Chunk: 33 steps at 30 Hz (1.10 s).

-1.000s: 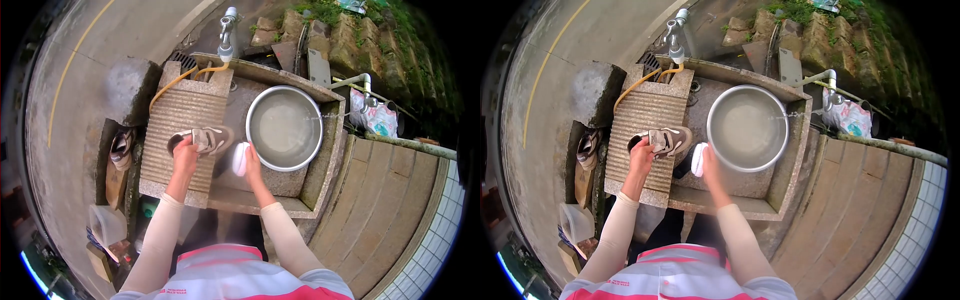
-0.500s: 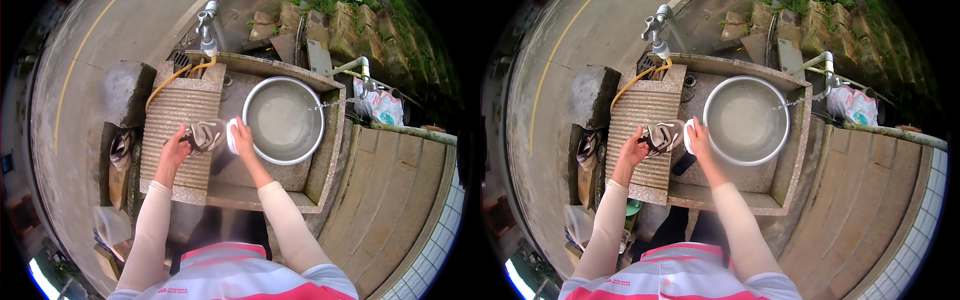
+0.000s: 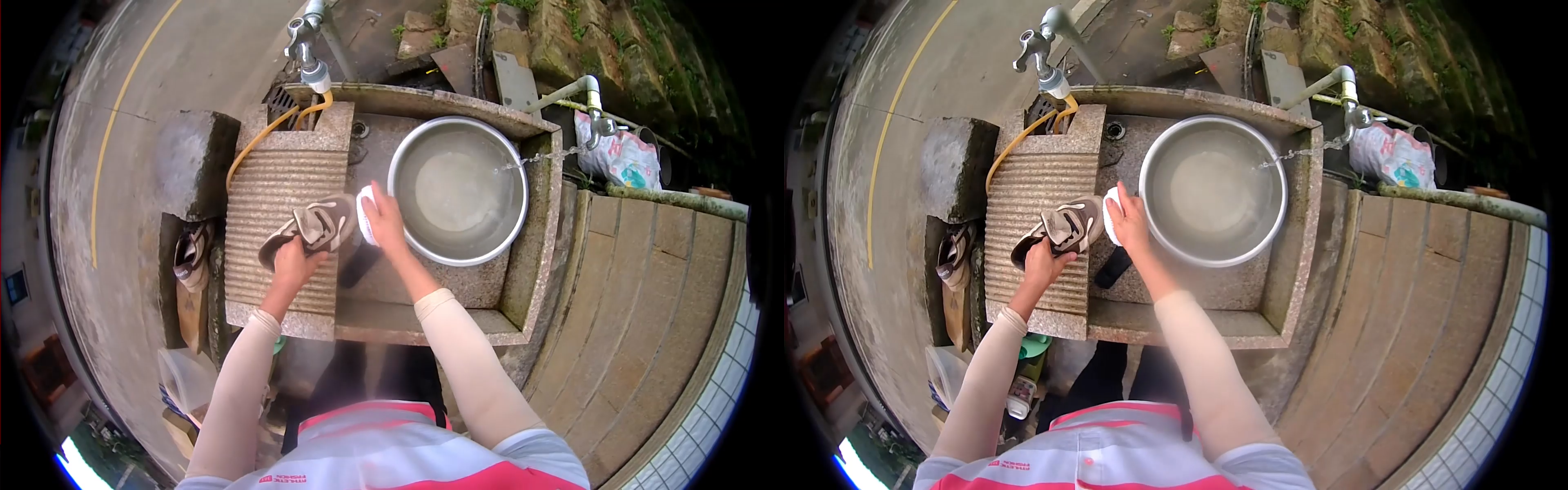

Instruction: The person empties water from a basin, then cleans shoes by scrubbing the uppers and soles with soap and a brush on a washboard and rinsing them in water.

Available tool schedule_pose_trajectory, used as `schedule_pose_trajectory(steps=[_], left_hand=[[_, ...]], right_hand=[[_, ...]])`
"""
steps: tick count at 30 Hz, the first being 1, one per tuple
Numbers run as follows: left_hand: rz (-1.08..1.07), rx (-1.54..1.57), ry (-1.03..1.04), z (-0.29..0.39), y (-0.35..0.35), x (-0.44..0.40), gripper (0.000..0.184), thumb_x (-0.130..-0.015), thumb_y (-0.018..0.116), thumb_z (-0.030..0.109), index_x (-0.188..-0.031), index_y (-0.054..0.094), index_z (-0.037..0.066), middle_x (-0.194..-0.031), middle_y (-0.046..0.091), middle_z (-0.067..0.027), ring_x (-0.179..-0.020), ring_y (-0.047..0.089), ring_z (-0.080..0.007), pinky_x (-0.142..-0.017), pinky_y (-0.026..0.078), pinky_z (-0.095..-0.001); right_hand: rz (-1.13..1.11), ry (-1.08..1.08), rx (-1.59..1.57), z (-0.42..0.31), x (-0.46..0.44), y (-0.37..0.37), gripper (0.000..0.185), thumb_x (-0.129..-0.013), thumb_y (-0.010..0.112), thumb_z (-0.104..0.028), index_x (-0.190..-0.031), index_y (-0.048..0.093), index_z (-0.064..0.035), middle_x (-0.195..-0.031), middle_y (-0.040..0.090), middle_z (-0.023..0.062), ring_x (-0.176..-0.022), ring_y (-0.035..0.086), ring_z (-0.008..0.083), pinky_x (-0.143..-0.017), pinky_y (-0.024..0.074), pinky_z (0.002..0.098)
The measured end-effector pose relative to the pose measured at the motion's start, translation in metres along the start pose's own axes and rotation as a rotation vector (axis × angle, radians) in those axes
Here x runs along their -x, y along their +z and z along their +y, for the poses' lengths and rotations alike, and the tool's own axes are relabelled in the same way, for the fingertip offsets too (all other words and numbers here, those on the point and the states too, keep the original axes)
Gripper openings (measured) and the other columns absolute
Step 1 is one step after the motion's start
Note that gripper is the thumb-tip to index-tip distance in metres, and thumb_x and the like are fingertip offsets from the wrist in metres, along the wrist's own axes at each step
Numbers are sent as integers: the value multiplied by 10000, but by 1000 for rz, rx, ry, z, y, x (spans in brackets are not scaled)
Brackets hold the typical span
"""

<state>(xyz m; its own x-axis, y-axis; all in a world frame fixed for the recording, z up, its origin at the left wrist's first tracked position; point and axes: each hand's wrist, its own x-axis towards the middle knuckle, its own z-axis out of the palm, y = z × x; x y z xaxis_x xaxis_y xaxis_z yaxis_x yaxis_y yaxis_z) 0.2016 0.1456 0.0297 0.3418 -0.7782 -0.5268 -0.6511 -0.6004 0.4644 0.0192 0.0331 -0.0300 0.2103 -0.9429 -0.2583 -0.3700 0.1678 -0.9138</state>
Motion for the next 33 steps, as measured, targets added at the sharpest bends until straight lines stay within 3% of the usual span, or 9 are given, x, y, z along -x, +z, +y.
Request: schedule_pose_trajectory(steps=[2,4,8,12,16,19,20,24,33], left_hand=[[42,518,54,-10,17,-10,441,-751,792,289,-1026,640,-22,-975,678,-160,-873,655,-275,-771,510,-371],[-53,1195,-282,27,-1,0,299,-853,701,206,-1061,641,-1,-1001,680,-110,-891,649,-229,-765,517,-355],[-304,1900,-461,-17,-1,10,429,-953,548,331,-1239,558,11,-1169,629,-156,-1052,614,-299,-932,487,-441],[-247,2159,-270,-63,14,1,549,-964,487,418,-1349,464,28,-1313,547,-165,-1167,543,-354,-1010,427,-504],[-233,2047,-391,-86,23,-19,557,-952,496,439,-1330,485,31,-1275,575,-167,-1138,556,-360,-1003,428,-503],[-162,1768,-570,-84,32,-20,450,-963,516,381,-1204,564,4,-1161,632,-164,-1021,623,-333,-919,498,-462],[121,1588,-597,-76,38,-21,339,-970,518,265,-1158,588,-8,-1123,646,-156,-981,644,-297,-854,537,-418],[123,1574,-744,-59,23,-25,237,-940,523,146,-1083,607,-24,-1027,662,-150,-925,664,-257,-812,553,-400],[204,1409,-790,-70,28,-23,228,-869,541,105,-1008,626,-54,-942,663,-155,-776,674,-266,-670,559,-408]], right_hand=[[59,-144,85,-25,28,8,566,-858,667,-344,-1377,501,-187,-1155,525,178,-1054,511,332,-919,419,373],[192,-308,168,-50,62,20,625,-810,720,-263,-1382,492,-162,-1197,500,163,-1079,488,344,-931,413,403],[100,-370,-194,-81,109,18,571,-840,700,-186,-1358,501,-48,-1218,489,154,-1097,493,295,-958,413,384],[172,-196,-136,-79,99,-6,484,-850,687,-173,-1303,558,-61,-1232,512,143,-1074,511,288,-931,436,359],[-180,-619,64,-103,118,9,518,-695,792,-251,-1191,660,-183,-1244,545,131,-1047,537,322,-897,465,404],[-20,-591,178,-87,107,57,494,-729,764,-246,-1208,650,-201,-1170,556,115,-1001,529,299,-867,447,402],[64,-528,164,-86,78,76,474,-752,746,-256,-1212,646,-205,-1135,558,110,-981,521,288,-855,438,402],[14,-276,376,-92,-61,151,404,-810,686,-325,-1192,657,-196,-1056,554,90,-947,488,274,-828,417,400],[-50,-615,258,-74,58,82,467,-707,764,-233,-1165,675,-208,-1108,575,86,-924,520,263,-812,451,385]])
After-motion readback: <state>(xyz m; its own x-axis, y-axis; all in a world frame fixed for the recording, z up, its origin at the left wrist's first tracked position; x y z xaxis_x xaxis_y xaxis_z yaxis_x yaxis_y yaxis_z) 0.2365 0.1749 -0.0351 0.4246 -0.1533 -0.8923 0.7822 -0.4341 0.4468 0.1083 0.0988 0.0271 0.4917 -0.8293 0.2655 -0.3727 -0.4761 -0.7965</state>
